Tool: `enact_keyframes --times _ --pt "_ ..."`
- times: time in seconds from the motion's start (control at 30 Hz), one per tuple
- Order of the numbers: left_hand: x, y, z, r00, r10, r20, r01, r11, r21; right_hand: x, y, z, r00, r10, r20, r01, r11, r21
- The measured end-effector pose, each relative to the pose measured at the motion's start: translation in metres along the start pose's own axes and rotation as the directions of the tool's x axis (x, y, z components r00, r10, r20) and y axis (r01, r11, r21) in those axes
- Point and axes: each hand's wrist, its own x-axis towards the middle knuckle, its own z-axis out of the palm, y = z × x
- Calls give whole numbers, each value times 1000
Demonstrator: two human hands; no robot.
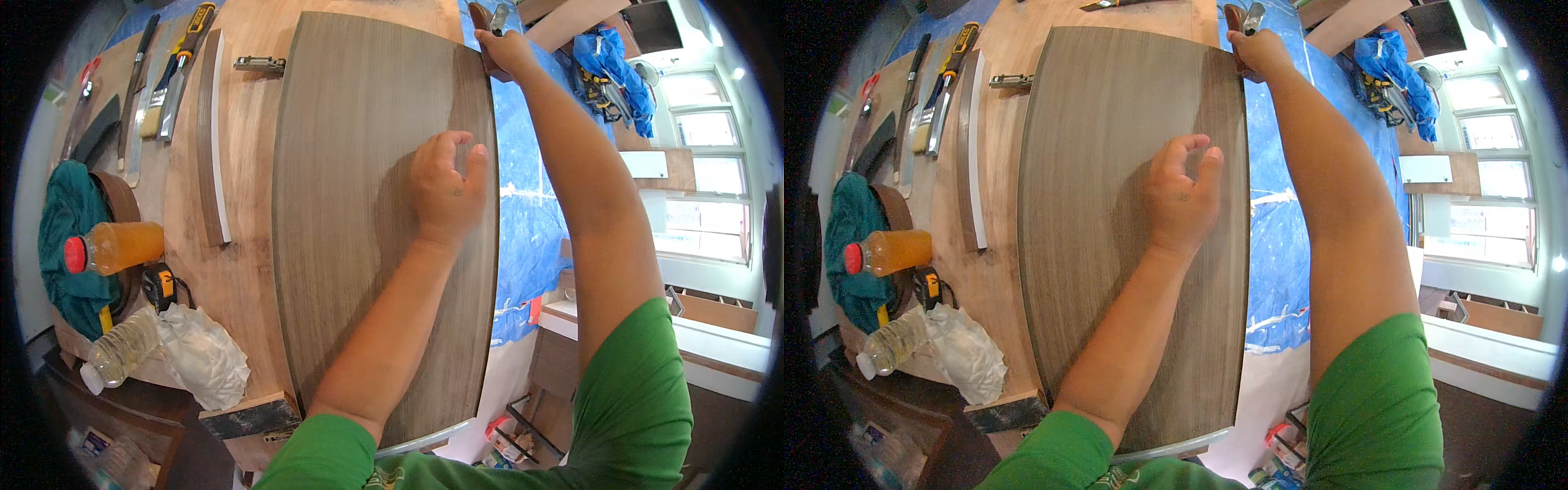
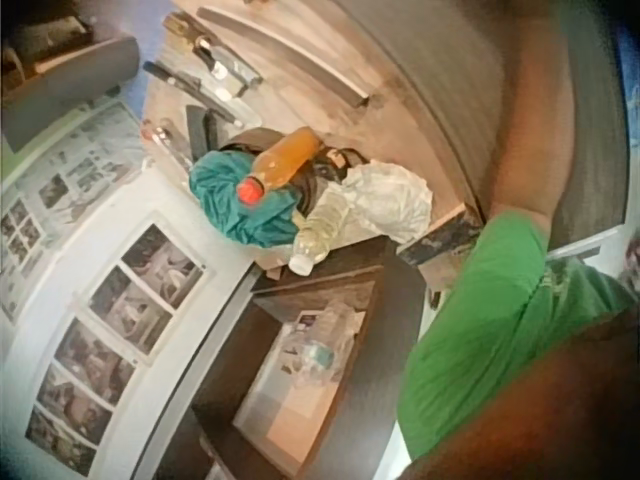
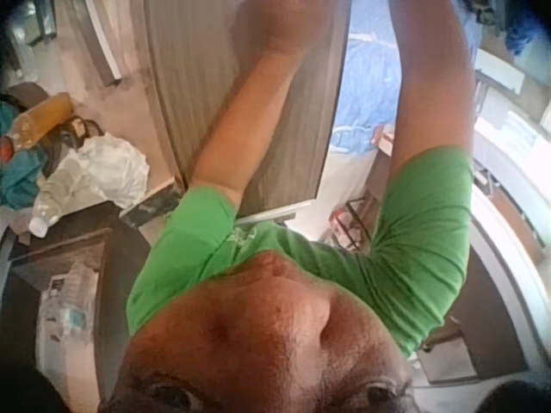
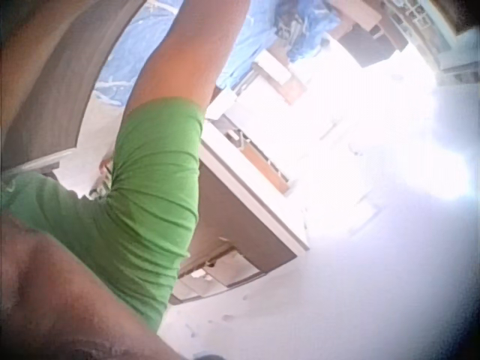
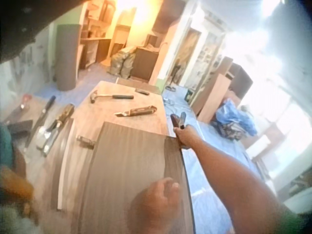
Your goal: The person attaches a metal hinge to a wooden panel using a hammer, then uses a utility knife to trim the panel edge, and finally smooths the surface with a hand plane. The work is performed on a workbench in a workshop.
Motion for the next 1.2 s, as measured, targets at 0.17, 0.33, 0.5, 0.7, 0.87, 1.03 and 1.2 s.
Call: enact_keyframes --times 0.17,0.33,0.5,0.7,0.87,1.03,1.2 --pt "-7 -3 5 1000 10 -1 -10 1000 27 5 13 15 998 10 55 -10 1000 -9" --pt "1 -10 0 998 51 -29 -49 997 64 -18 -16 10 970 138 200 -170 974 151" --pt "-7 -10 10 998 59 -8 -58 997 44 -14 18 17 995 70 66 -77 991 109" --pt "-5 -13 11 1000 18 -22 -18 1000 3 -39 -4 -2 981 120 153 -151 966 210" --pt "-4 -12 10 1000 17 -24 -17 1000 -26 -65 -2 -6 994 60 87 -65 996 54" --pt "-5 -13 11 1000 1 2 -1 998 -58 -100 11 -8 998 35 47 -33 999 -26" --pt "-2 -16 7 1000 -27 -17 26 999 -30 -154 7 -18 991 113 72 -114 993 12"
